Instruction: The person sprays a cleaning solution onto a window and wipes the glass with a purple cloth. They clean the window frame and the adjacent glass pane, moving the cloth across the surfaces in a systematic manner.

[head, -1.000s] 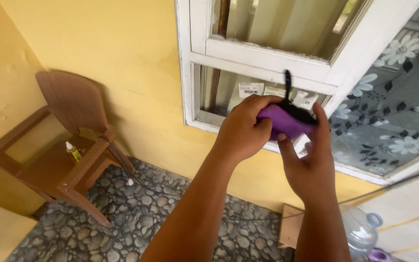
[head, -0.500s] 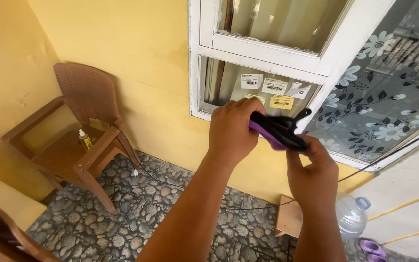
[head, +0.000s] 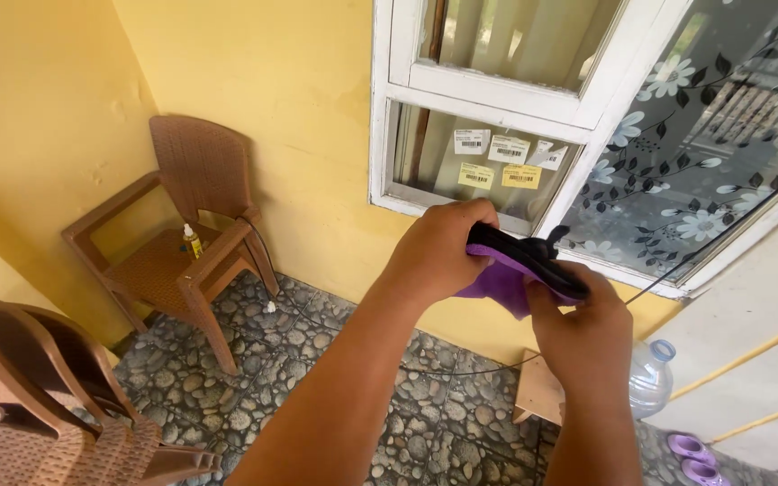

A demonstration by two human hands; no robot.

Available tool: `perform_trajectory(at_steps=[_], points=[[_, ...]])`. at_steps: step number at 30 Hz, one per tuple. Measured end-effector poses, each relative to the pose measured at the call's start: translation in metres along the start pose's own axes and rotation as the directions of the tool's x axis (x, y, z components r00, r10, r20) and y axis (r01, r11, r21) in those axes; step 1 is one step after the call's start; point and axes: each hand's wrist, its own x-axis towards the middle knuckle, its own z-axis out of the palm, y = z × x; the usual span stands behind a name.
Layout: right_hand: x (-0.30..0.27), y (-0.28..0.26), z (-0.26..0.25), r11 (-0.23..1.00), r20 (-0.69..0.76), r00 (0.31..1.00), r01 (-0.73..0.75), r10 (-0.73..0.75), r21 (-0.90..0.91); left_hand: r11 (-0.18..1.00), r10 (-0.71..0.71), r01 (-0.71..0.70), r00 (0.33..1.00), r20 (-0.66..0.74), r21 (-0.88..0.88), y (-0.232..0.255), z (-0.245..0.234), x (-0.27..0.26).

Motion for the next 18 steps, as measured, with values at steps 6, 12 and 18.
perform_trajectory(at_steps=[6,12,18], points=[[-0.038,-0.089,0.009,0.942,0.091,0.947,0.289,-0.308,0.172,0.994,0.061,-0.064,0.997,-0.043,-0.085,-0.008,-0.06,-0.043],[-0.076,-0.12,0.051,0.971,0.096,0.968,0.236,-0.231,-0.045,0.999,-0.024,0.026,0.991,-0.134,0.018,-0.048,-0.132,-0.1],[-0.115,-0.157,0.066,0.995,0.038,0.994,-0.098,0.099,-0.006,0.976,-0.128,0.08,0.963,-0.237,-0.203,-0.05,-0.169,-0.132]])
